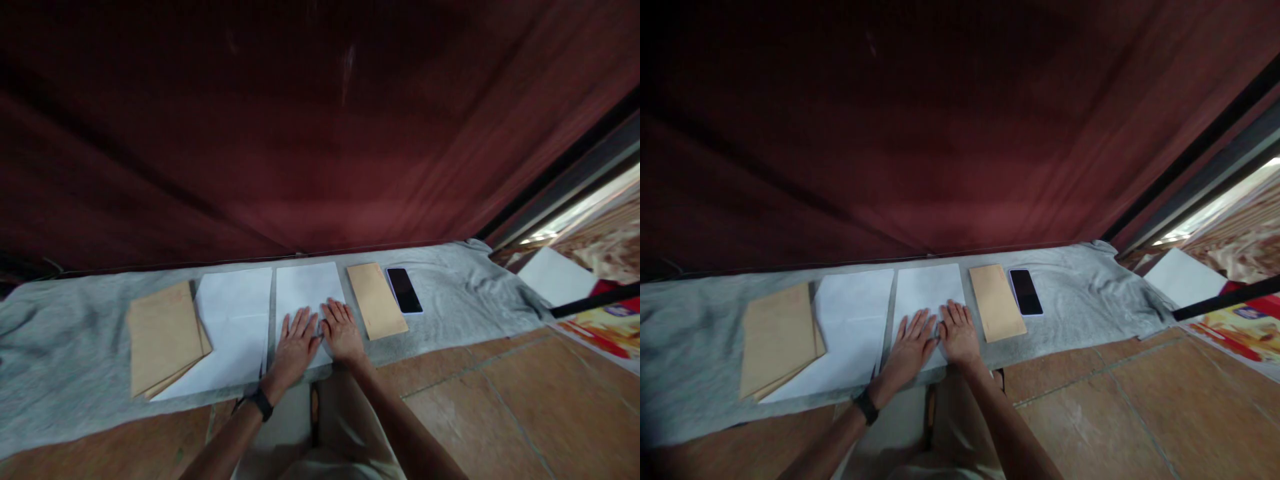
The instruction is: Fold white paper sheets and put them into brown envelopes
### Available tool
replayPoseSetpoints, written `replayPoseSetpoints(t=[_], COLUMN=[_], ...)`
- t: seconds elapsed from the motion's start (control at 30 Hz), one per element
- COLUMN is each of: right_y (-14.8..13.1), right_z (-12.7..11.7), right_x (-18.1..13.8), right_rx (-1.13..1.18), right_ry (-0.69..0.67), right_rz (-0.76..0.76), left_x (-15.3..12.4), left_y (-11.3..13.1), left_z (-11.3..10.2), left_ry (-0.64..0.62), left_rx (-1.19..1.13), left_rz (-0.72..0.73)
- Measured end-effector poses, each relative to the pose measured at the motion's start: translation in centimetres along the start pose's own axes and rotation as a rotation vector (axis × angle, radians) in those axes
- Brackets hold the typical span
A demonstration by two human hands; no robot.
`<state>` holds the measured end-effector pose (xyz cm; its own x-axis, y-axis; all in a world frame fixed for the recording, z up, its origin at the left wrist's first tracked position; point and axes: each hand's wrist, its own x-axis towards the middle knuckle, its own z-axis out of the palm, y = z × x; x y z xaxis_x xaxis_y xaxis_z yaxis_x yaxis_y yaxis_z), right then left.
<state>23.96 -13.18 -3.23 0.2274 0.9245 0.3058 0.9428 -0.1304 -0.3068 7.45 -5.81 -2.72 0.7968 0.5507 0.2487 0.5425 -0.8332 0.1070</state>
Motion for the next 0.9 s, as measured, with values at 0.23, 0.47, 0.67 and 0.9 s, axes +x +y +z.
replayPoseSetpoints(t=[0.23, 0.47, 0.67, 0.9], right_y=[-0.2, 0.0, 0.5, 1.9], right_z=[0.1, -0.2, -1.0, -4.1], right_x=[-0.1, -0.3, -2.5, -6.1], right_rx=[-0.018, -0.011, 0.029, 0.194], right_ry=[0.019, 0.022, -0.021, -0.217], right_rz=[-0.003, -0.02, -0.052, -0.215], left_x=[-6.0, -4.8, -4.3, -4.9], left_y=[1.4, 0.9, 1.1, 0.4], left_z=[-3.0, -4.6, -4.9, -5.4], left_ry=[-0.075, -0.173, -0.202, -0.23], left_rx=[0.041, 0.002, -0.018, -0.083], left_rz=[0.142, 0.121, 0.104, 0.137])
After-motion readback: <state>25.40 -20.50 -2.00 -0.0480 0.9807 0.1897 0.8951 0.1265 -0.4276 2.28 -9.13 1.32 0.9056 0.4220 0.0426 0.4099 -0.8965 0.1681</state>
